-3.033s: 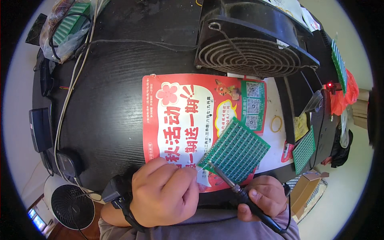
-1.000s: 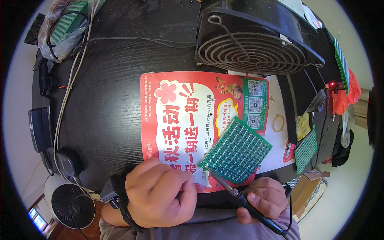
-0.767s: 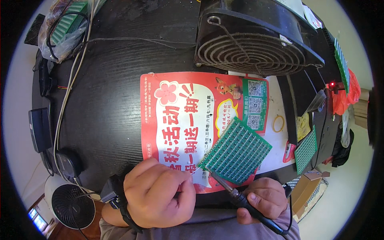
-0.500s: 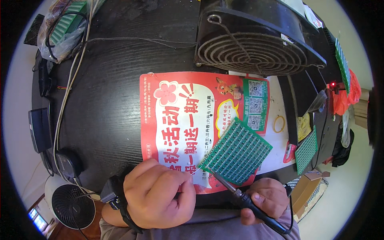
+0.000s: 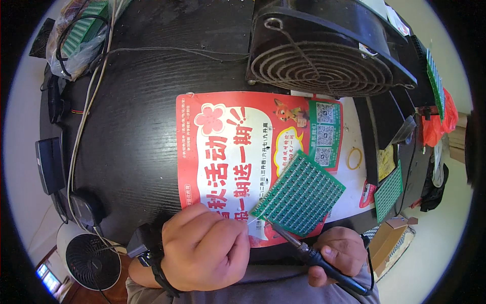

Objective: Soldering electronic components onto a printed circuit board.

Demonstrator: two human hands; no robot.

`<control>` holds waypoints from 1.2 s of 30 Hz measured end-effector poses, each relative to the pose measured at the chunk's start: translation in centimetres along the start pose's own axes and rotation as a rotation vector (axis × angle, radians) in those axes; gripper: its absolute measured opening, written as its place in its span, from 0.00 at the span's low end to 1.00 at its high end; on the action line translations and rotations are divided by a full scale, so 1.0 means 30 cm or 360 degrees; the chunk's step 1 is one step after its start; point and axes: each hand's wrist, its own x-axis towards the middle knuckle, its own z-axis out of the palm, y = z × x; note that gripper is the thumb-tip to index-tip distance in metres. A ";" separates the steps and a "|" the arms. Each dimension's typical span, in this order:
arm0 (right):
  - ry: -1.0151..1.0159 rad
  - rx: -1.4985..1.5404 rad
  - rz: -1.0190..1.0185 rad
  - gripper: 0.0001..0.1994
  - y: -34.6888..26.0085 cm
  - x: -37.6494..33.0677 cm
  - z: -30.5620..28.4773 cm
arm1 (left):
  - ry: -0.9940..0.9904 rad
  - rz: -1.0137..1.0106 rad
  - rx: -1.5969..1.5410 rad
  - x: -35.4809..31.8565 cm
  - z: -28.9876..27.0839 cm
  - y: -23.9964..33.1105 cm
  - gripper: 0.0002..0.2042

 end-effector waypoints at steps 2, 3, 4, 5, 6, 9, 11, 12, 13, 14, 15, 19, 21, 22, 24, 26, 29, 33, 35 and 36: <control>-0.0025 -0.0035 0.0027 0.14 -0.005 0.005 -0.001 | -0.0028 0.0021 -0.0003 0.004 0.003 -0.003 0.07; -0.0014 -0.0035 0.0037 0.14 -0.007 0.003 0.000 | -0.0040 0.0020 -0.0001 0.005 0.002 -0.003 0.07; -0.0004 -0.0034 0.0045 0.14 -0.007 0.001 -0.001 | -0.0052 0.0021 0.0002 0.007 0.002 -0.002 0.07; 0.0005 -0.0034 0.0052 0.14 -0.008 0.000 -0.001 | -0.0065 0.0022 0.0005 0.008 0.002 -0.002 0.07; 0.0012 -0.0034 0.0056 0.14 -0.009 0.000 -0.002 | -0.0070 0.0025 0.0012 0.009 0.003 -0.003 0.07; -0.0003 -0.0048 0.0048 0.13 -0.007 0.005 0.000 | -0.0076 0.0025 0.0043 0.010 0.003 -0.001 0.07; -0.0023 -0.0052 0.0051 0.13 -0.005 0.006 0.000 | -0.0078 0.0024 0.0062 0.009 0.002 -0.001 0.07; -0.0034 -0.0045 0.0057 0.13 -0.005 0.007 -0.001 | -0.0087 0.0025 0.0075 0.008 0.001 -0.001 0.07; -0.0043 -0.0047 0.0063 0.13 -0.006 0.008 -0.003 | -0.0098 0.0029 0.0081 0.008 0.003 -0.002 0.07; -0.0052 -0.0049 0.0067 0.13 -0.007 0.008 -0.004 | -0.0108 0.0034 0.0088 0.008 0.004 -0.004 0.07; -0.0058 -0.0052 0.0067 0.13 -0.007 0.008 -0.005 | -0.0102 0.0032 0.0085 0.009 0.006 -0.005 0.07; -0.0136 -0.0042 0.0040 0.13 -0.008 0.007 -0.019 | -0.0082 0.0030 0.0071 0.016 0.005 -0.003 0.07; -0.0136 -0.0029 0.0013 0.13 0.001 0.001 -0.012 | -0.0069 0.0002 0.0070 0.015 0.001 0.000 0.07; -0.0138 -0.0033 -0.0001 0.13 0.001 0.002 -0.012 | -0.0058 -0.0016 0.0059 0.015 -0.003 0.002 0.07; -0.0153 -0.0034 -0.0031 0.13 0.003 0.005 -0.014 | -0.0033 -0.0043 0.0037 0.014 -0.006 0.006 0.07; -0.0153 -0.0047 -0.0033 0.13 0.003 0.004 -0.015 | -0.0006 -0.0060 0.0005 0.016 -0.004 0.005 0.06; -0.0165 -0.0045 -0.0036 0.14 -0.001 0.006 -0.015 | 0.0066 -0.0025 0.0029 0.013 -0.003 0.004 0.06; -0.0236 -0.0045 -0.0048 0.14 0.006 0.018 -0.026 | 0.0070 -0.0013 0.0000 0.015 0.004 -0.006 0.06; -0.0214 -0.0024 -0.0056 0.14 0.004 0.019 -0.020 | 0.0082 -0.0025 0.0021 0.013 -0.009 0.004 0.06; -0.0200 -0.0016 -0.0060 0.14 0.002 0.017 -0.016 | 0.0091 -0.0023 0.0031 0.010 -0.014 0.008 0.06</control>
